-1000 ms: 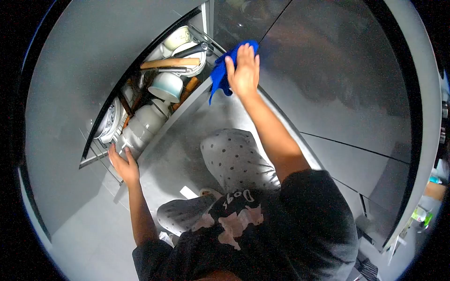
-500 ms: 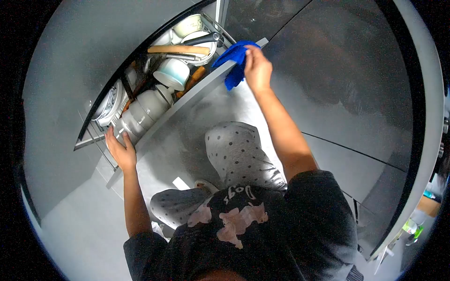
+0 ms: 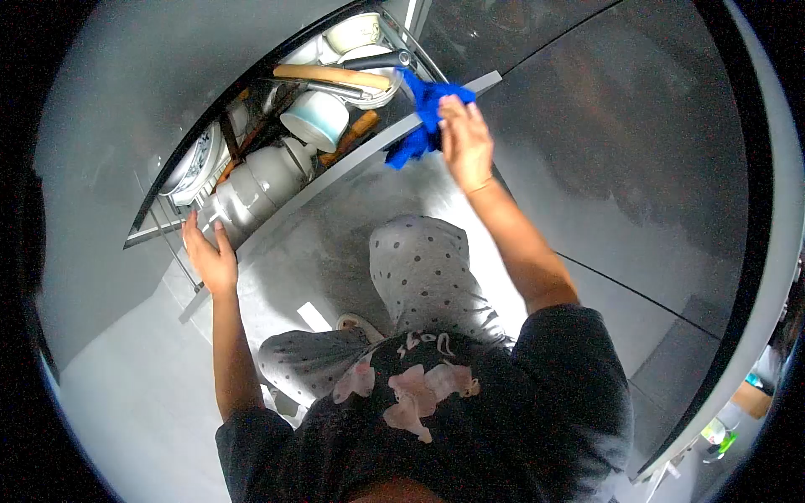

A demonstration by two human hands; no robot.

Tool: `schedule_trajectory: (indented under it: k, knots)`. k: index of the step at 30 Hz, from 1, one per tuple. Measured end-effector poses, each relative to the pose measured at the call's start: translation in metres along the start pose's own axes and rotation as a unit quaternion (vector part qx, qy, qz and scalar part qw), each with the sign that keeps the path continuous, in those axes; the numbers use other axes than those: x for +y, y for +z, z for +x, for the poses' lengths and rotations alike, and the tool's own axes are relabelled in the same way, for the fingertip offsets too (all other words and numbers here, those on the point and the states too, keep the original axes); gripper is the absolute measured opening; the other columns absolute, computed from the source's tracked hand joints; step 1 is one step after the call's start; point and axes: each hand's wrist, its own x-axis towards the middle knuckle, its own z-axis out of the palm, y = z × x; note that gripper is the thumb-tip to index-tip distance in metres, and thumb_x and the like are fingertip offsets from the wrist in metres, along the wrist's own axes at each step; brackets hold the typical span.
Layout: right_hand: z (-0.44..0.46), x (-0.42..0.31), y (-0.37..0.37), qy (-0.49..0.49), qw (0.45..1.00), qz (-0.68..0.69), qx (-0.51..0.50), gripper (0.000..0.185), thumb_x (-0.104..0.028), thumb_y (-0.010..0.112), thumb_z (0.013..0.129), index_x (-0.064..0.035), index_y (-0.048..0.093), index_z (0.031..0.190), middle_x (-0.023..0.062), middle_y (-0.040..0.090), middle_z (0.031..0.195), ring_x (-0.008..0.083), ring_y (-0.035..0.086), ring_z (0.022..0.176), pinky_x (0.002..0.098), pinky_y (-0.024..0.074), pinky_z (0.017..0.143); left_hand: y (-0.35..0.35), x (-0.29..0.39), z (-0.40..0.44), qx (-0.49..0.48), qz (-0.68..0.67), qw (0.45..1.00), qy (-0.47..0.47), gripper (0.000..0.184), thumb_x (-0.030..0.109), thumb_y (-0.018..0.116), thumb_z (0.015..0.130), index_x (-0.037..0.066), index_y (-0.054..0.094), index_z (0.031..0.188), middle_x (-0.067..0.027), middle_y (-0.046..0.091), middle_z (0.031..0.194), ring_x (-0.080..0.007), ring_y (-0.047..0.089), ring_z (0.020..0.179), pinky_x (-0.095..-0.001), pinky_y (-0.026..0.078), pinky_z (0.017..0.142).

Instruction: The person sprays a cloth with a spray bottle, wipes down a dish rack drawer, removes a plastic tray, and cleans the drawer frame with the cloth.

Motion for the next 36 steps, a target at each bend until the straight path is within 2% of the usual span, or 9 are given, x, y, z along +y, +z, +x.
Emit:
schedule_trajectory:
  k: [10,15,17,19,21,25,28,31,36]
  knots:
    - [-0.025,-0.024,0.012,-0.018,0.999,-0.011,-0.046,0.016,0.000,0.059,0.072,-0.0027,0.059,0.087,0.0177,0.062,0.109,0.0303,0.061,0.097,0.0468,0.0399,0.097,0.000,-0.002,0.000,-0.006,0.008,1.000,-0.001,0.052,0.027,0.052,0.091,-0.002,0.038,0.132,-0.0233,0.044,0.133,-0.0412,0.033,0.129,-0.0460,0.025,0.107]
    - [-0.003,-0.007,-0.006,-0.085,0.985,-0.014,-0.148,0.016,-0.003,0.060,0.073,-0.0073,0.061,0.089,0.0066,0.064,0.094,0.0224,0.062,0.090,0.0437,0.0408,0.096,0.001,-0.006,0.000,-0.023,-0.026,0.999,-0.022,0.053,0.027,0.051,0.091,-0.002,0.038,0.133,-0.0233,0.043,0.134,-0.0407,0.033,0.129,-0.0456,0.025,0.107]
    - [0.010,0.024,-0.014,0.008,0.999,-0.049,-0.021,0.012,-0.006,0.057,0.083,-0.0054,0.060,0.095,0.0106,0.064,0.092,0.0275,0.064,0.086,0.0450,0.0413,0.097,0.001,-0.005,0.000,-0.021,-0.011,1.000,-0.017,0.051,0.027,0.050,0.093,-0.001,0.039,0.133,-0.0227,0.042,0.135,-0.0399,0.033,0.130,-0.0445,0.025,0.107]
    - [0.015,0.034,-0.021,0.088,0.995,0.023,-0.037,0.014,-0.008,0.053,0.090,-0.0037,0.057,0.103,0.0096,0.065,0.089,0.0253,0.064,0.082,0.0393,0.0442,0.093,0.002,-0.004,-0.002,-0.021,0.003,1.000,-0.013,0.049,0.028,0.049,0.094,0.000,0.040,0.133,-0.0220,0.042,0.136,-0.0391,0.033,0.130,-0.0434,0.025,0.107]
    - [0.014,0.030,-0.021,0.314,0.897,0.310,-0.021,0.015,-0.010,0.050,0.094,-0.0020,0.056,0.105,0.0040,0.064,0.092,0.0147,0.060,0.083,0.0306,0.0444,0.088,0.002,-0.004,-0.001,-0.009,0.001,1.000,-0.015,0.049,0.028,0.048,0.094,0.000,0.040,0.133,-0.0224,0.041,0.136,-0.0382,0.033,0.130,-0.0429,0.026,0.107]
    - [0.015,0.043,-0.017,0.299,0.824,0.481,-0.011,0.015,-0.007,0.051,0.092,-0.0007,0.057,0.103,0.0021,0.061,0.096,0.0086,0.053,0.095,0.0246,0.0420,0.085,0.001,-0.001,-0.001,-0.010,0.008,1.000,-0.017,0.049,0.028,0.049,0.093,-0.001,0.041,0.132,-0.0224,0.043,0.134,-0.0374,0.035,0.129,-0.0426,0.027,0.106]
    - [0.009,0.034,-0.008,0.310,0.874,0.368,-0.065,0.019,-0.013,0.061,0.085,-0.0009,0.059,0.099,0.0053,0.063,0.095,0.0134,0.056,0.095,0.0274,0.0442,0.083,0.002,-0.001,-0.001,-0.007,0.009,1.000,-0.008,0.049,0.027,0.049,0.093,-0.001,0.041,0.131,-0.0225,0.044,0.133,-0.0370,0.036,0.128,-0.0427,0.027,0.106]
    - [0.041,-0.014,-0.023,0.123,0.987,0.072,-0.073,0.030,-0.024,0.074,0.072,-0.0052,0.062,0.093,0.0132,0.064,0.093,0.0296,0.058,0.094,0.0368,0.0466,0.083,0.002,0.000,0.000,-0.003,0.014,1.000,-0.002,0.048,0.027,0.050,0.093,-0.002,0.041,0.131,-0.0227,0.045,0.132,-0.0375,0.037,0.128,-0.0428,0.028,0.106]
    - [0.054,0.005,-0.024,0.090,0.983,0.043,-0.154,0.034,-0.024,0.078,0.066,-0.0070,0.063,0.091,0.0109,0.062,0.091,0.0303,0.056,0.092,0.0387,0.0455,0.084,0.003,-0.003,-0.001,-0.002,-0.002,1.000,-0.012,0.048,0.026,0.050,0.093,-0.001,0.041,0.131,-0.0231,0.045,0.133,-0.0382,0.037,0.128,-0.0433,0.027,0.106]
